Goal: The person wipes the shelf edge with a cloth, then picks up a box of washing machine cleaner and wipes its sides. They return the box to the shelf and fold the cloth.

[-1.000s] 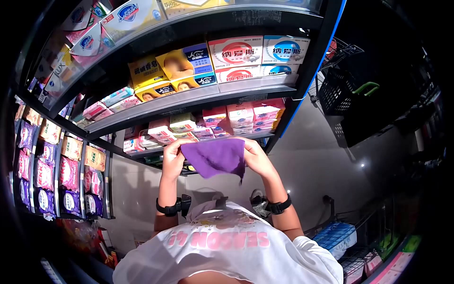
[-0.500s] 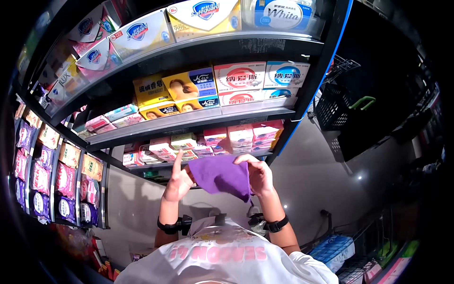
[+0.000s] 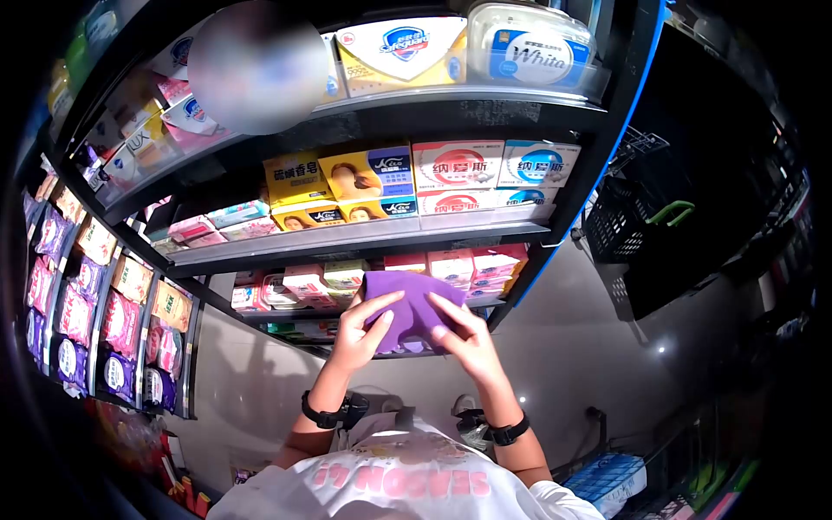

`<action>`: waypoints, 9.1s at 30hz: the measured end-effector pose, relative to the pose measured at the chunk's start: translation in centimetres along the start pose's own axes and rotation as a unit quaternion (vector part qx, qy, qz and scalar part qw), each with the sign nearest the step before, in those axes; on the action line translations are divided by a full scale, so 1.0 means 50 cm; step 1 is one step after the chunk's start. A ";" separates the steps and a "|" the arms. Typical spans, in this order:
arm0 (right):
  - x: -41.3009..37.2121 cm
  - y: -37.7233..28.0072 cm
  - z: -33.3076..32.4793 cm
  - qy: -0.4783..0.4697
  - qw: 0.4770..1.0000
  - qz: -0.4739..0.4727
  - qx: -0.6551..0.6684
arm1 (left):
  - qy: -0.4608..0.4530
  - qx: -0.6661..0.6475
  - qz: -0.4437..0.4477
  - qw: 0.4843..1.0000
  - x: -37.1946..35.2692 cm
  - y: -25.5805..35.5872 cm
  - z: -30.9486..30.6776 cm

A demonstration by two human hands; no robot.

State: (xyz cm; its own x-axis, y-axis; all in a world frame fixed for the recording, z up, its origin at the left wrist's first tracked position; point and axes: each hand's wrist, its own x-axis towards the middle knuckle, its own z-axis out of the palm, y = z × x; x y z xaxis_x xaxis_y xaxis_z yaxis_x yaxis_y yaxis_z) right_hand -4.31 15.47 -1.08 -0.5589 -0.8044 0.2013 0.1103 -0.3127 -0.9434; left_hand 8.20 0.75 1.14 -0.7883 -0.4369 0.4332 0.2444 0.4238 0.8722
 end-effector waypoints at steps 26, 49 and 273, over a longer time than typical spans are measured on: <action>0.180 -0.018 0.208 -0.032 0.879 -0.108 -0.463 | 0.208 0.179 -0.029 0.961 0.018 -0.040 -0.131; 0.193 -0.014 0.215 -0.036 0.884 -0.172 -0.432 | 0.220 0.192 0.015 0.956 0.022 -0.045 -0.155; 0.190 -0.156 0.135 0.187 0.677 -0.497 -0.510 | 0.138 -0.179 0.145 0.963 0.185 0.065 -0.043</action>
State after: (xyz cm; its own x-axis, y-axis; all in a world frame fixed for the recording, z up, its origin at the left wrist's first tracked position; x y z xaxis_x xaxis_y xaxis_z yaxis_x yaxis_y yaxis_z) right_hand -4.94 6.88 9.98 -0.1300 -0.2079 0.9695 -0.9910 0.0591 -0.1203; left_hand 2.92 -3.60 8.46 -0.4896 -0.5556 0.6720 0.6504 0.2806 0.7059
